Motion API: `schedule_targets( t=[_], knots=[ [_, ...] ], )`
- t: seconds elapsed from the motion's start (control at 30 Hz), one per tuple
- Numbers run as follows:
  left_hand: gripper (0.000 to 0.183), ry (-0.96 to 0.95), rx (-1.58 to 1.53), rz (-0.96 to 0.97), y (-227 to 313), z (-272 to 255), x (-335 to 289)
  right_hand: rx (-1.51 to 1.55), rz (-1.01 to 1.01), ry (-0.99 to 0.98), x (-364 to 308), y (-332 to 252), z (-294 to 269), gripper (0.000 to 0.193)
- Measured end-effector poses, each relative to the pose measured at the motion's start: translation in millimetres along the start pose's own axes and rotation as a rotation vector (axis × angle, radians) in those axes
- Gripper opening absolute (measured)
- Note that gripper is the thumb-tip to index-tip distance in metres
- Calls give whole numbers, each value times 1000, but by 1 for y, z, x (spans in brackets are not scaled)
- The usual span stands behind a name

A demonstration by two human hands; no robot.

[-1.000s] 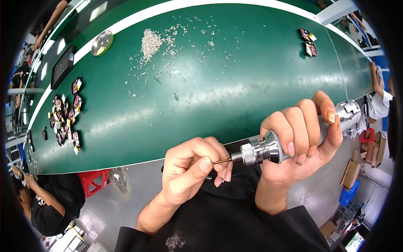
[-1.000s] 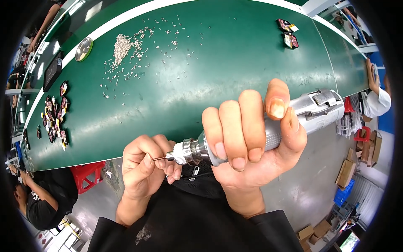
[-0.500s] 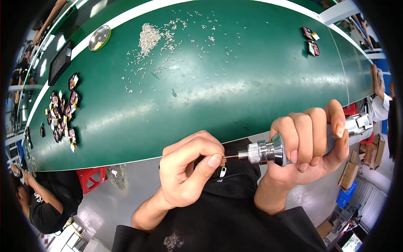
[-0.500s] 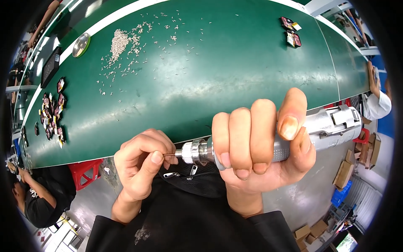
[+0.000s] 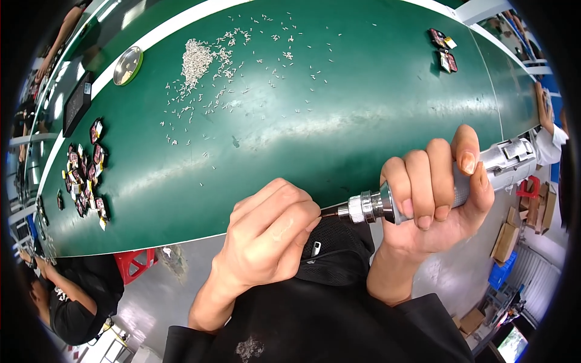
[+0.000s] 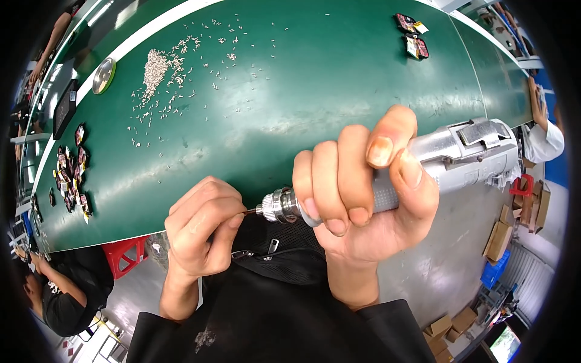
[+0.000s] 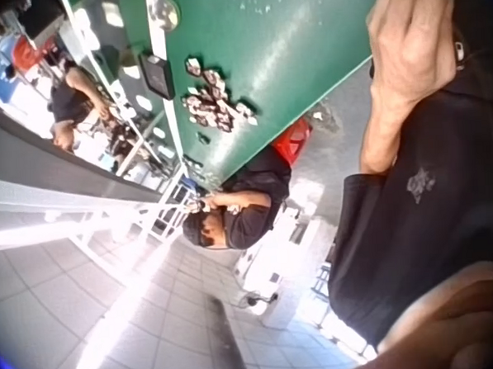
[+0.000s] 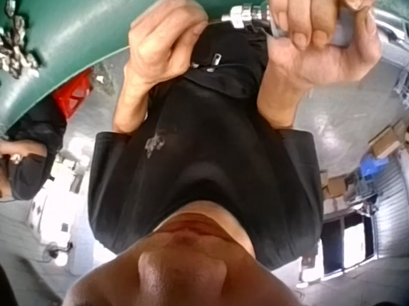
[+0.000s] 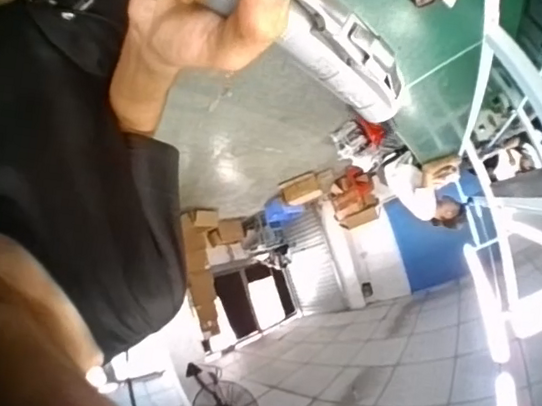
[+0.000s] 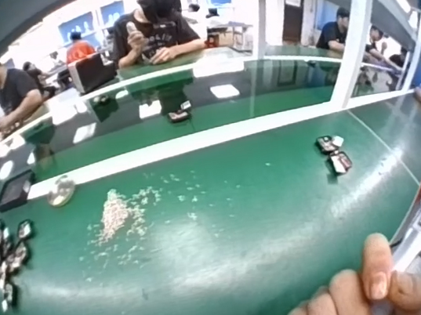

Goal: Using an electric screwdriver to assemble components on small electronic boards at a factory line.

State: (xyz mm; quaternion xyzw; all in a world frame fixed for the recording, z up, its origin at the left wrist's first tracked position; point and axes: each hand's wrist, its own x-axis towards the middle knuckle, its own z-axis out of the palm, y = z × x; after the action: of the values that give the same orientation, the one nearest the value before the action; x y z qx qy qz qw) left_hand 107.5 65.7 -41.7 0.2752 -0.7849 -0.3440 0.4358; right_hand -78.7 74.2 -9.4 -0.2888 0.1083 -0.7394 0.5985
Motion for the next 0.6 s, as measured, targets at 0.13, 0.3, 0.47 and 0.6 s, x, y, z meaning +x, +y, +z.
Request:
schedule_targets(
  t=[0.13,0.3,0.47,0.6],
  knots=[
    [20,-133,93,8,-2,-5,7,-23,32,-46,5,-2,-10,14],
    [16,-172,13,-44,-2,-3,14,-11,50,-70,8,-4,-18,16],
    [14,-130,-159,-119,-3,4,14,-4,42,-62,8,-5,-20,17],
    [6,-123,-282,-291,2,6,9,3,46,-24,8,-6,-20,18]
  ],
)
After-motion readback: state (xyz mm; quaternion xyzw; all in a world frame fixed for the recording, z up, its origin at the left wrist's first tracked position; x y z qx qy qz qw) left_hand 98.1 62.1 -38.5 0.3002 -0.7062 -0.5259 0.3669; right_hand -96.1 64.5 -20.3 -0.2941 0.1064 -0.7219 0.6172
